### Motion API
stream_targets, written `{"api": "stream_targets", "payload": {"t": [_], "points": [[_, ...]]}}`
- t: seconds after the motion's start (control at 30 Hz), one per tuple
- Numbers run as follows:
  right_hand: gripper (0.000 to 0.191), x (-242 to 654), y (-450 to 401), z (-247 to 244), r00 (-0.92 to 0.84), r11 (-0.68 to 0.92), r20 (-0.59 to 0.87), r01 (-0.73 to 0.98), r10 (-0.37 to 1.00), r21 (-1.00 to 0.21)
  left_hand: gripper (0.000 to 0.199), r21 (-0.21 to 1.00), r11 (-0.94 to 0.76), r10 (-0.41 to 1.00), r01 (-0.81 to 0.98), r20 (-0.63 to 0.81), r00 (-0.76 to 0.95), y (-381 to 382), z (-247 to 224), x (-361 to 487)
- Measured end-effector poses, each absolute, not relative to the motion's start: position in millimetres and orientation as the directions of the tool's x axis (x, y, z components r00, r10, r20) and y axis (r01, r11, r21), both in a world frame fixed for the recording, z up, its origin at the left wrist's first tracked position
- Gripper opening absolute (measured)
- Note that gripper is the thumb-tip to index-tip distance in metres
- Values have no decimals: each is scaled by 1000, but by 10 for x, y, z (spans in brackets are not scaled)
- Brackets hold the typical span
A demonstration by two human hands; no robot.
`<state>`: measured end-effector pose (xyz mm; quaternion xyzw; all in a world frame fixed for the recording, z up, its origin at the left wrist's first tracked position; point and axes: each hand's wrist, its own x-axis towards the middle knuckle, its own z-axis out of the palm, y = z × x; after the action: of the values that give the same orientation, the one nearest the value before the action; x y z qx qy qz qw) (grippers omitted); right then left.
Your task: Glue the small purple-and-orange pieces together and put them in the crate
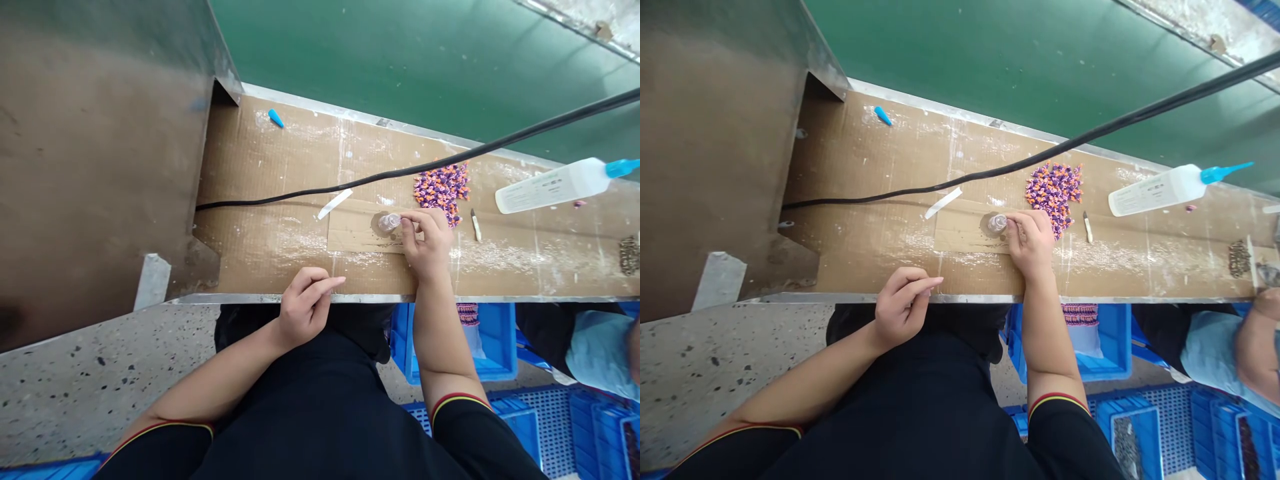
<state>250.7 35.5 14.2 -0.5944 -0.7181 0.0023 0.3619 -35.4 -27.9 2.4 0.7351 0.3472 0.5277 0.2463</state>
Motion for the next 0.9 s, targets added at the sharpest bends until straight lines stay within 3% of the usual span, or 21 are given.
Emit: {"api": "stream_targets", "payload": {"t": [0.1,0.23,0.3,0.53,0.67,0.9], "points": [[25,2497,327,162,56,250,577,864,815,-436,39,827,-536,844,170,522,118,-289,20,-336],[27,2451,261,210,99,243,656,879,748,-410,14,985,-114,993,-126,119,29,-229,67,-300],[24,2401,220,235,94,285,716,875,692,-390,24,969,40,998,-242,-30,48,-176,100,-283],[16,2143,63,259,345,278,846,835,407,-474,20,934,57,995,-352,-26,92,-87,192,-235],[10,1889,-95,233,344,372,777,728,527,-575,22,913,115,991,-391,-80,105,-79,206,-188],[11,1323,-399,184,340,363,526,440,779,-821,49,755,437,897,-489,-405,177,-54,243,-125]]}}
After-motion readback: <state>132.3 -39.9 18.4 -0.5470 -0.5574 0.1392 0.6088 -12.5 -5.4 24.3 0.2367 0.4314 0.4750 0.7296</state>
